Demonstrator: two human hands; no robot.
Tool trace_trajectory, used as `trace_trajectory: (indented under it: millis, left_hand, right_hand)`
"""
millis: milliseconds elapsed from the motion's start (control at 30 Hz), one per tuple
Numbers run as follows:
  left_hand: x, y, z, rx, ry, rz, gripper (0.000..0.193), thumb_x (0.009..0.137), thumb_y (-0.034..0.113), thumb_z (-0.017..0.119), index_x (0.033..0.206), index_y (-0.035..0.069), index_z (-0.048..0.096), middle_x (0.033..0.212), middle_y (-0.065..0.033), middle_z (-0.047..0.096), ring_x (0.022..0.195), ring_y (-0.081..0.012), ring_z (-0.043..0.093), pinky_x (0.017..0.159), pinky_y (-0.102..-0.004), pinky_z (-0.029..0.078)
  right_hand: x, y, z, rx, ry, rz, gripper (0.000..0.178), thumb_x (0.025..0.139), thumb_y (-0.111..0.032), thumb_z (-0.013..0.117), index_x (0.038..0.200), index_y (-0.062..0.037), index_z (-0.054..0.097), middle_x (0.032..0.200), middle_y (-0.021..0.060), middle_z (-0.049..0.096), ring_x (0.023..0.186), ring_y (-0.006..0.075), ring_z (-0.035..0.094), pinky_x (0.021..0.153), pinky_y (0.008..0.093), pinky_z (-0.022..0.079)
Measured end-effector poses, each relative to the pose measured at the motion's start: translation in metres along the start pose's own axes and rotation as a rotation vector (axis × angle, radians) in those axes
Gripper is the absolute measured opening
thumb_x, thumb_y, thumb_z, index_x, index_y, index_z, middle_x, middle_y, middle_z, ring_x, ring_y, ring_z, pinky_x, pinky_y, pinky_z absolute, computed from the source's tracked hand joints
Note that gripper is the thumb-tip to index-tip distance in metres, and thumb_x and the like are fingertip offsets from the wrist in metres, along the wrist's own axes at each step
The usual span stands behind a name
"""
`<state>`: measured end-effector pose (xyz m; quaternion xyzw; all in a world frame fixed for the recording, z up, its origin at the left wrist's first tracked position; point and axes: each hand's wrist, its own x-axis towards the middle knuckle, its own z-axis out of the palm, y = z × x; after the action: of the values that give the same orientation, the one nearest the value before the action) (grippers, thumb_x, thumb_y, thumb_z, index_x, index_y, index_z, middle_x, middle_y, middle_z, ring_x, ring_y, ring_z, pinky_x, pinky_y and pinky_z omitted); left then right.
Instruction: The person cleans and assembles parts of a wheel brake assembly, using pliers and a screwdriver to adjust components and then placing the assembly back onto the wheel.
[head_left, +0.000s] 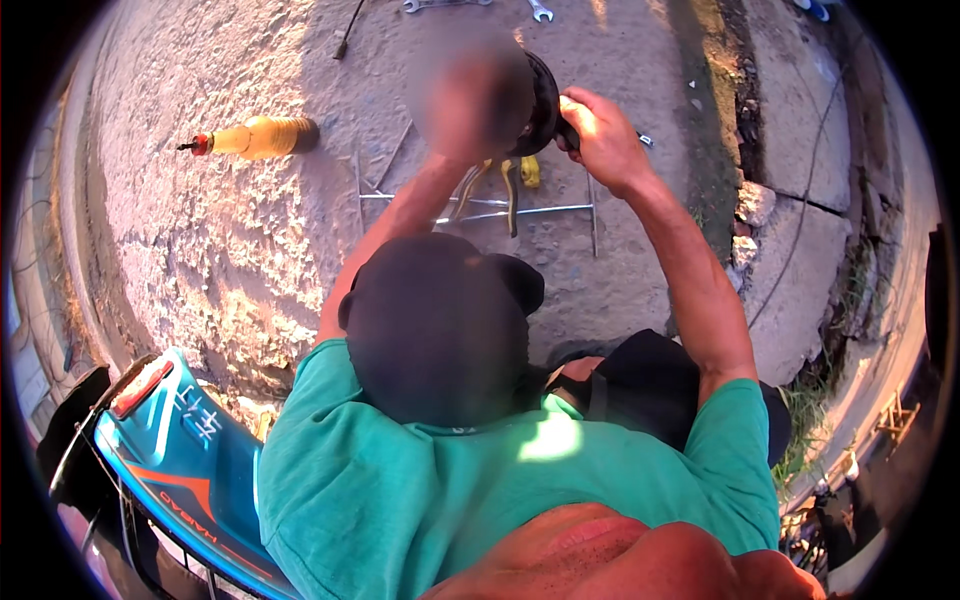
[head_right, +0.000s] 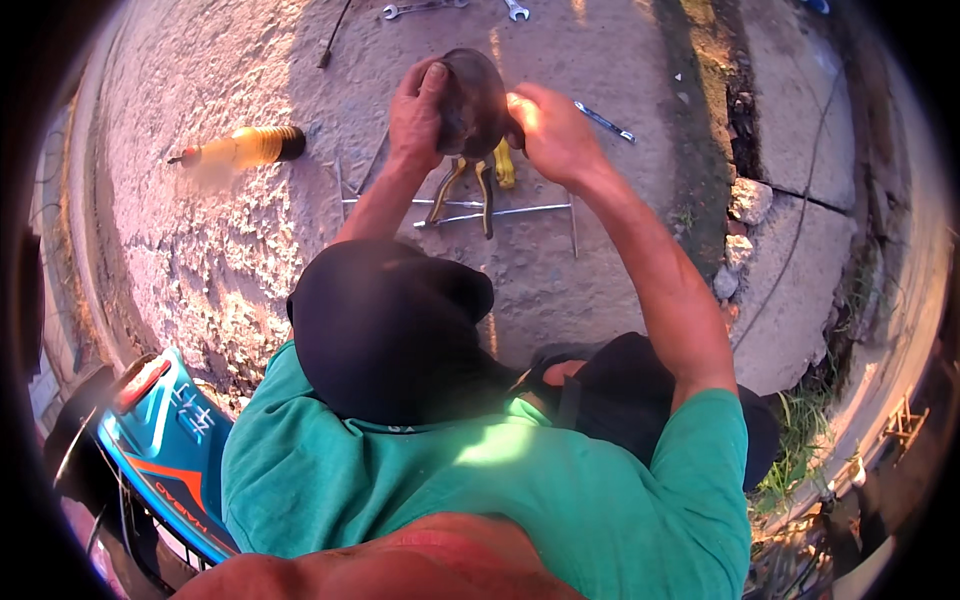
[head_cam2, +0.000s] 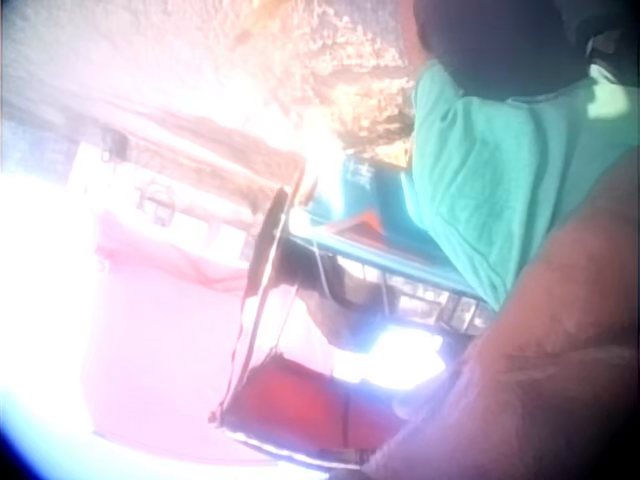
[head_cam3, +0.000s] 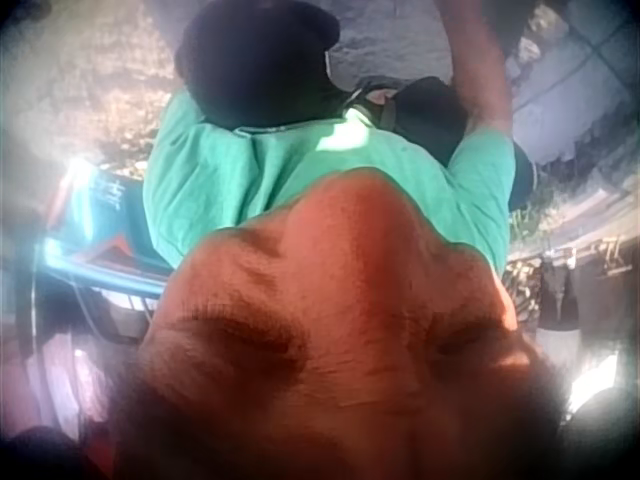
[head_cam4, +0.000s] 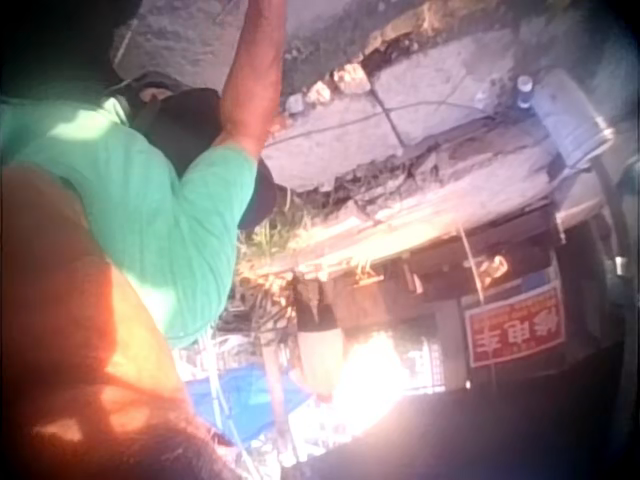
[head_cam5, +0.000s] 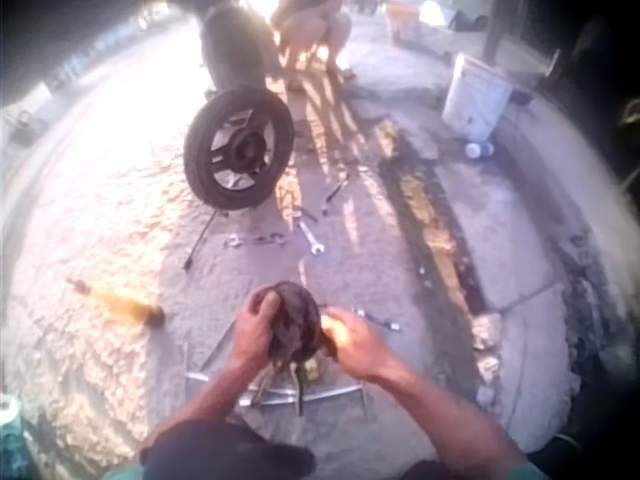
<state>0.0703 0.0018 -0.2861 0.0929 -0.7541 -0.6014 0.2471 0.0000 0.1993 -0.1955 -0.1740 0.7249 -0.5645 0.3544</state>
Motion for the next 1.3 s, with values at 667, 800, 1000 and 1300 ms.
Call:
trace_trajectory:
  millis: [667,800,1000,1300]
  left_hand:
    - [0.000,0.032,0.010,-0.431,0.175,-0.455,0.037,0.101,0.027,0.068,0.126,0.001,0.061,0.109,-0.0068,0.069,0.097,-0.0166,0.066,0.087,-0.0315,0.057]
    - [0.001,0.035,0.013,-0.563,0.198,-0.465,0.040,0.101,0.030,0.070,0.127,0.001,0.061,0.111,-0.0091,0.070,0.096,-0.0171,0.067,0.084,-0.0335,0.059]
    - [-0.002,0.029,0.005,-0.812,0.137,-0.548,0.046,0.101,0.044,0.066,0.127,0.006,0.062,0.105,-0.0091,0.070,0.091,-0.0194,0.069,0.079,-0.0365,0.061]
    - [-0.002,0.034,0.002,-1.501,-0.248,-0.835,0.048,0.105,0.049,0.052,0.137,0.015,0.058,0.098,-0.0117,0.070,0.076,-0.0233,0.063,0.074,-0.0453,0.053]
  right_hand:
    - [0.000,-0.015,-0.008,0.070,-0.107,0.182,0.028,0.108,-0.029,0.047,0.101,-0.0085,0.065,0.079,-0.0021,0.058,0.068,0.0067,0.050,0.058,0.0243,0.041]
    - [0.001,-0.009,-0.004,-0.013,-0.067,-0.018,0.031,0.108,-0.031,0.047,0.098,-0.0079,0.065,0.080,-0.0012,0.060,0.068,0.0069,0.050,0.060,0.0246,0.042]
    - [-0.008,-0.028,-0.008,0.106,-0.172,-0.005,0.056,0.111,-0.048,0.038,0.119,-0.0038,0.071,0.089,0.0002,0.067,0.074,0.0086,0.059,0.064,0.0245,0.044]
    - [-0.008,-0.037,-0.005,0.172,0.031,-0.087,0.043,0.110,-0.037,0.048,0.128,-0.0031,0.067,0.102,0.0008,0.070,0.084,0.0070,0.059,0.071,0.0232,0.046]
